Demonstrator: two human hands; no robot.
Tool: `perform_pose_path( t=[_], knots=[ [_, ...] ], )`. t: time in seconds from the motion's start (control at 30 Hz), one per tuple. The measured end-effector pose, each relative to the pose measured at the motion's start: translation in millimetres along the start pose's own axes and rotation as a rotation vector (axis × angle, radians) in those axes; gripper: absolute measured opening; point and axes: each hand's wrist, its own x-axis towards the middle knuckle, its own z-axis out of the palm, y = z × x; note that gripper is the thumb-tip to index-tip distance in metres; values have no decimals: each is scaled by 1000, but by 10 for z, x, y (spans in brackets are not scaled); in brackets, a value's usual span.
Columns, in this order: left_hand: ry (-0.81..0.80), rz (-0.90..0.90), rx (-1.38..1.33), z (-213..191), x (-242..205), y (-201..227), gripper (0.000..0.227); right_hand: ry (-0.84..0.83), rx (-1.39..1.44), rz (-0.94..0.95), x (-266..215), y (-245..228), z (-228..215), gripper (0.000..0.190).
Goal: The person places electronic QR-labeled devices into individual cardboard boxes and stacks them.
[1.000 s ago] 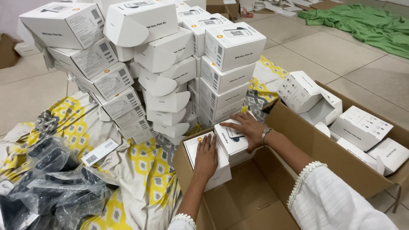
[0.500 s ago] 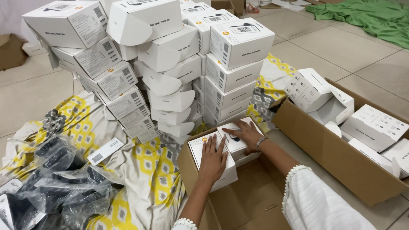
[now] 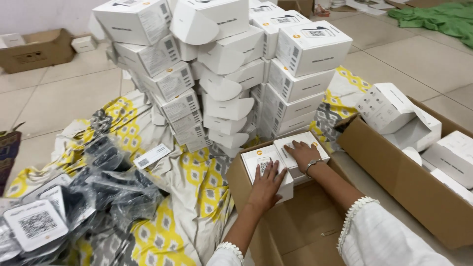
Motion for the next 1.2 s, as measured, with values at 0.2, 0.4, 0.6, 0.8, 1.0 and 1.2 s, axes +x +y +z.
perform_pose_path(
  t=[0.2, 0.4, 0.6, 0.8, 1.0, 1.2],
  knots=[
    [59, -197, -317, -225, -401, -759, 85, 219, 444, -48, -158, -876, -961, 55],
    [258, -509, -559, -561, -892, -1169, 78, 312, 832, -226, -138, -1546, -1245, 43],
    [331, -513, -604, -561, -634, -1410, 82, 700, 1099, -24, -111, -1251, -1682, 37],
    [307, -451, -1139, -1919, 1144, -897, 99, 1290, 948, 514, 646, 712, -2066, 56],
    [315, -426, -1226, -1877, 2978, -581, 102, 670, 1437, 502, 951, 1992, -2079, 90],
    [240, -711, -1401, -2324, 2340, -165, 101, 667, 1715, 474, 793, 1642, -1694, 74]
  ],
)
